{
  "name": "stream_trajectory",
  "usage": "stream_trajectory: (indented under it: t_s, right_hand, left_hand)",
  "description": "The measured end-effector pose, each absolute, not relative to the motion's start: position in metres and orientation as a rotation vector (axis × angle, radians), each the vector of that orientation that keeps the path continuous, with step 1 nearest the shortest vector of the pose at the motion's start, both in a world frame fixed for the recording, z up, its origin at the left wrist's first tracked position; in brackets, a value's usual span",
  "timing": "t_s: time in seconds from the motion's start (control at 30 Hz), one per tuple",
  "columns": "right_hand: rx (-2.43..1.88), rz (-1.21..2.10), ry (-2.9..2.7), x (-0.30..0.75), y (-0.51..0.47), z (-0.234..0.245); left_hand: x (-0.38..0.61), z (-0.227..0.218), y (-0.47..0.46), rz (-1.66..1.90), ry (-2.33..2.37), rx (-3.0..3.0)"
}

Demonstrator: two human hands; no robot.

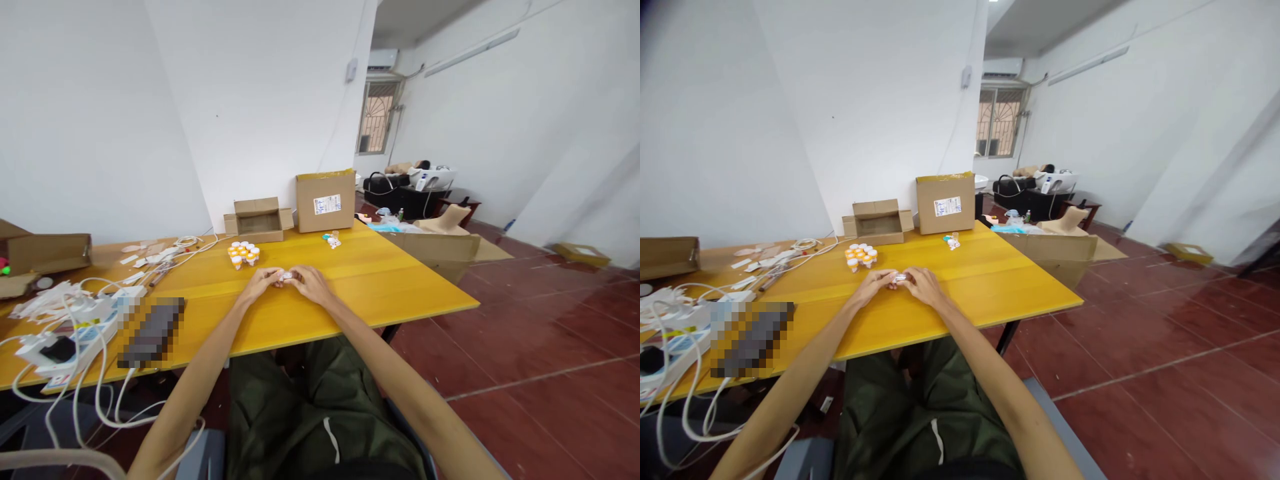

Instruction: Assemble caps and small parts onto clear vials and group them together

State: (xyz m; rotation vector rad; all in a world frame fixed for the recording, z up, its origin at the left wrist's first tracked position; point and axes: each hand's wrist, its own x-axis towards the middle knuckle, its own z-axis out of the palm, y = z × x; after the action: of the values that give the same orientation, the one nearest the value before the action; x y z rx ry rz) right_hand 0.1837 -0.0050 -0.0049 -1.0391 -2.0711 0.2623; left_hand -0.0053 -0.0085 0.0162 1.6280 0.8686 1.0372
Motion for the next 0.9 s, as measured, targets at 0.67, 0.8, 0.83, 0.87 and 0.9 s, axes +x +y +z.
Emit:
stream_trajectory:
  t_s: [0.67, 0.8, 0.83, 0.87, 0.9]
  right_hand:
    - [-1.007, 0.402, -2.075, 0.1821, -0.0042, -0.0024]
    - [-0.992, 0.393, -2.045, 0.1832, -0.0054, -0.0025]
    - [-0.988, 0.393, -2.044, 0.1833, -0.0057, -0.0023]
    - [-0.984, 0.392, -2.046, 0.1835, -0.0059, -0.0022]
    - [-0.982, 0.389, -2.047, 0.1835, -0.0058, -0.0022]
  left_hand:
    - [-0.0063, 0.0127, -0.0032, 1.031, 0.864, 1.626]
    - [-0.0060, 0.0119, -0.0024, 1.029, 0.873, 1.638]
    - [-0.0061, 0.0116, -0.0021, 1.027, 0.872, 1.642]
    - [-0.0062, 0.0113, -0.0018, 1.026, 0.871, 1.646]
    - [-0.0064, 0.0109, -0.0016, 1.025, 0.869, 1.651]
